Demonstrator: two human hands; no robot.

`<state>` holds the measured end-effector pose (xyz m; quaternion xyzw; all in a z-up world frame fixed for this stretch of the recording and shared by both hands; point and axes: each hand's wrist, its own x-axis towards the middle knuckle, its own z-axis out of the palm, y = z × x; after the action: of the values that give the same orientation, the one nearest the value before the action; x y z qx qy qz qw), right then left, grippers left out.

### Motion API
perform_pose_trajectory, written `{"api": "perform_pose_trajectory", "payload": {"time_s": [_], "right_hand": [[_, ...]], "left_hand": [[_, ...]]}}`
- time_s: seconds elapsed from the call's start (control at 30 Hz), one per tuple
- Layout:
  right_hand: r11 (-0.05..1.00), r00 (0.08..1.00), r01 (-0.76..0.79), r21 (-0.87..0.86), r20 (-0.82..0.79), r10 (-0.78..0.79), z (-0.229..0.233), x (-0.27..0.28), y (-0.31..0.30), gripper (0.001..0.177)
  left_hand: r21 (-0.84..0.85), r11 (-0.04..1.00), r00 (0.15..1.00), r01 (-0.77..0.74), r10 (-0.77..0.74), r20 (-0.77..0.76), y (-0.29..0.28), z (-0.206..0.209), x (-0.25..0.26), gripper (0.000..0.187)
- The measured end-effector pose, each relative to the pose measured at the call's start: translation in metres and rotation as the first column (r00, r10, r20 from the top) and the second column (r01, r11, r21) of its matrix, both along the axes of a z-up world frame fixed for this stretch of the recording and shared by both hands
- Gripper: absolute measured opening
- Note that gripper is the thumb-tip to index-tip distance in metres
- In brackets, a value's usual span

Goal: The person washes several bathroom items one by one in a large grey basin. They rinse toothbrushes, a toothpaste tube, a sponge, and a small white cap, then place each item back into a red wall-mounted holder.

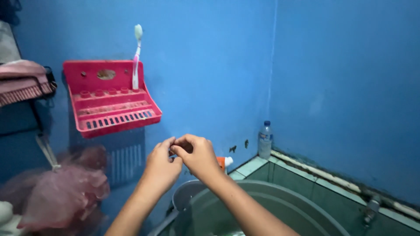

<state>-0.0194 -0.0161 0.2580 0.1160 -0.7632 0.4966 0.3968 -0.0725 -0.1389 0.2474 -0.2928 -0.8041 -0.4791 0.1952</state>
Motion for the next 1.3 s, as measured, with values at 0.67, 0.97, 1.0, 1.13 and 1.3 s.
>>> {"api": "perform_pose_trajectory", "payload": {"time_s": [0.67,0.97,1.0,1.13,1.3], "right_hand": [[0.991,0.987,-0.120,-0.051,-0.118,0.114,0.086,-0.059,-0.046,0.019],[0.997,0.982,-0.073,-0.016,-0.176,0.069,0.109,-0.093,-0.051,0.020],[0.997,0.982,-0.078,-0.023,-0.176,0.073,0.111,-0.098,-0.051,0.020],[0.995,0.978,-0.094,-0.019,-0.186,0.089,0.118,-0.115,-0.048,0.023],[1.000,0.984,-0.024,-0.004,-0.178,0.023,0.124,-0.136,-0.048,0.028]], "left_hand": [[0.207,0.978,0.994,-0.024,0.046,-0.098,-0.042,0.088,-0.041,0.053],[0.152,0.982,0.988,-0.109,0.124,-0.093,-0.052,0.121,-0.059,0.048],[0.120,0.982,0.973,-0.144,0.163,-0.165,-0.053,0.124,-0.063,0.049],[0.129,0.980,0.962,-0.149,0.174,-0.210,-0.052,0.136,-0.080,0.063],[0.057,0.961,0.942,-0.270,0.275,-0.194,-0.053,0.145,-0.099,0.074]]}}
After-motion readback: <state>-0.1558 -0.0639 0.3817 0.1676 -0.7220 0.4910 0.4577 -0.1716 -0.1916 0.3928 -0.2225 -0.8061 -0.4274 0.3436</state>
